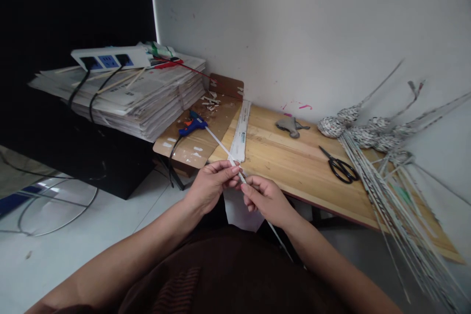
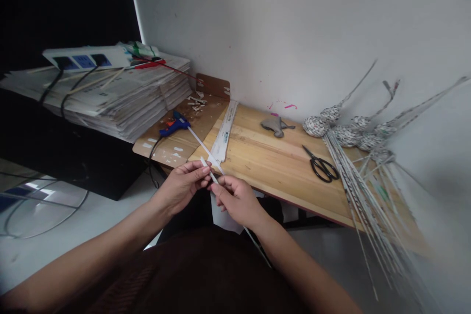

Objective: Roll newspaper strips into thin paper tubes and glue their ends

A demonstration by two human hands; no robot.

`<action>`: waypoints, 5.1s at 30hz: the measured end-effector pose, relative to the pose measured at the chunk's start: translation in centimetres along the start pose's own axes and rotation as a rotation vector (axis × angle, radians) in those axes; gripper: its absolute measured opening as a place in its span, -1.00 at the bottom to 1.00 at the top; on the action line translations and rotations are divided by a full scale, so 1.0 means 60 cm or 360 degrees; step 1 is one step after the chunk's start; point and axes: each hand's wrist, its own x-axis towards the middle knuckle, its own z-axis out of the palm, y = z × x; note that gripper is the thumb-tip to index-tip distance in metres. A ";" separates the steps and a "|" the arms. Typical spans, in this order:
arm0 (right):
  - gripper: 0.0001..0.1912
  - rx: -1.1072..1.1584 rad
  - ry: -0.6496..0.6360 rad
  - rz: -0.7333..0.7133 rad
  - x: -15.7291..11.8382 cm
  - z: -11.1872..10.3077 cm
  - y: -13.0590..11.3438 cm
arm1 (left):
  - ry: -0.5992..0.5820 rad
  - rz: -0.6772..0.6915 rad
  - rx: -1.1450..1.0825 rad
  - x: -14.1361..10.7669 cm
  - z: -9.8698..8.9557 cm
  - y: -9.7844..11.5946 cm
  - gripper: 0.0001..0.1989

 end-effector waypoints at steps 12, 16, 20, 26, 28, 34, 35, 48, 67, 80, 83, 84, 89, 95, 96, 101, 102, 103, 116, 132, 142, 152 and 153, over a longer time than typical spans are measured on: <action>-0.62 0.0381 -0.0175 0.0177 0.004 -0.003 0.020 | 0.0003 -0.0061 0.0092 0.004 -0.002 -0.008 -0.80; -0.61 0.0365 -0.0189 0.0220 0.012 0.001 0.020 | -0.0007 -0.0071 0.0126 0.007 -0.009 -0.005 -0.80; -0.59 0.0273 -0.0140 0.0254 0.021 0.000 0.021 | -0.0020 -0.0133 0.0093 0.012 -0.015 -0.006 -0.77; -0.65 -0.0256 -0.0055 0.0150 0.026 -0.008 0.014 | 0.0054 -0.0140 0.0011 0.025 -0.019 -0.011 -0.81; -0.73 -0.0600 0.0084 -0.0079 0.026 -0.009 0.000 | 0.0107 -0.0125 -0.0025 0.028 -0.020 -0.011 -0.81; -0.79 -0.1393 0.0625 -0.0690 0.048 0.005 -0.050 | 0.0146 0.0013 -0.0010 0.031 -0.024 -0.010 -0.81; -0.81 -0.1480 0.0634 -0.0720 0.055 0.010 -0.054 | 0.0134 0.0048 0.0016 0.031 -0.026 -0.012 -0.80; -0.86 -0.0825 0.0244 -0.0375 0.101 0.008 -0.055 | 0.0047 -0.0030 -0.0148 0.034 -0.048 -0.013 -0.70; -0.83 -0.0528 0.0276 -0.0167 0.148 0.020 -0.051 | 0.0143 -0.0036 -0.0234 0.042 -0.060 0.001 -0.83; -0.74 -0.0570 0.0003 -0.0209 0.285 0.050 -0.071 | 0.0302 0.0037 -0.0266 0.016 -0.104 0.054 -0.81; -0.60 -0.1072 -0.0035 -0.0379 0.354 0.094 -0.083 | 0.0273 0.0036 -0.0250 0.004 -0.105 0.062 -0.80; -0.56 -0.1222 -0.0063 -0.0400 0.375 0.110 -0.086 | 0.0254 0.0037 -0.0241 0.001 -0.105 0.065 -0.80; -0.50 -0.1688 -0.0005 -0.0319 0.426 0.159 -0.088 | 0.0262 0.0067 -0.0249 -0.008 -0.115 0.074 -0.82; -0.75 -0.1073 0.0337 -0.0285 0.388 0.140 -0.062 | 0.0359 0.0099 -0.0278 -0.019 -0.137 0.085 -0.81; -0.78 -0.0807 0.0353 -0.0190 0.377 0.136 -0.058 | 0.0362 0.0102 -0.0278 -0.020 -0.138 0.087 -0.81; -0.55 0.0446 0.0432 -0.0091 0.301 0.114 -0.069 | 0.0390 0.0155 -0.0307 -0.016 -0.138 0.102 -0.82; -0.54 0.0582 0.0369 -0.0068 0.282 0.107 -0.075 | 0.0394 0.0169 -0.0311 -0.014 -0.137 0.106 -0.83; -0.56 0.0677 0.0278 -0.0030 0.263 0.098 -0.083 | 0.0396 0.0180 -0.0312 -0.013 -0.136 0.109 -0.83; -0.66 0.0738 -0.0104 0.0002 0.137 0.022 -0.091 | 0.0334 0.0147 -0.0125 -0.002 -0.115 0.098 -0.82; -0.70 0.0525 -0.0338 -0.0081 0.063 0.000 -0.056 | 0.0298 0.0293 -0.0090 0.022 -0.075 0.103 -0.75; -0.72 0.0312 -0.0204 -0.0043 0.058 0.008 -0.057 | 0.0281 0.0382 -0.0069 0.024 -0.064 0.100 -0.77; -0.72 0.0292 -0.0187 0.0018 0.063 0.006 -0.045 | 0.0247 0.0365 -0.0040 0.024 -0.066 0.101 -0.80; -0.72 0.0275 -0.0165 0.0019 0.063 0.007 -0.044 | 0.0242 0.0359 -0.0036 0.024 -0.066 0.101 -0.79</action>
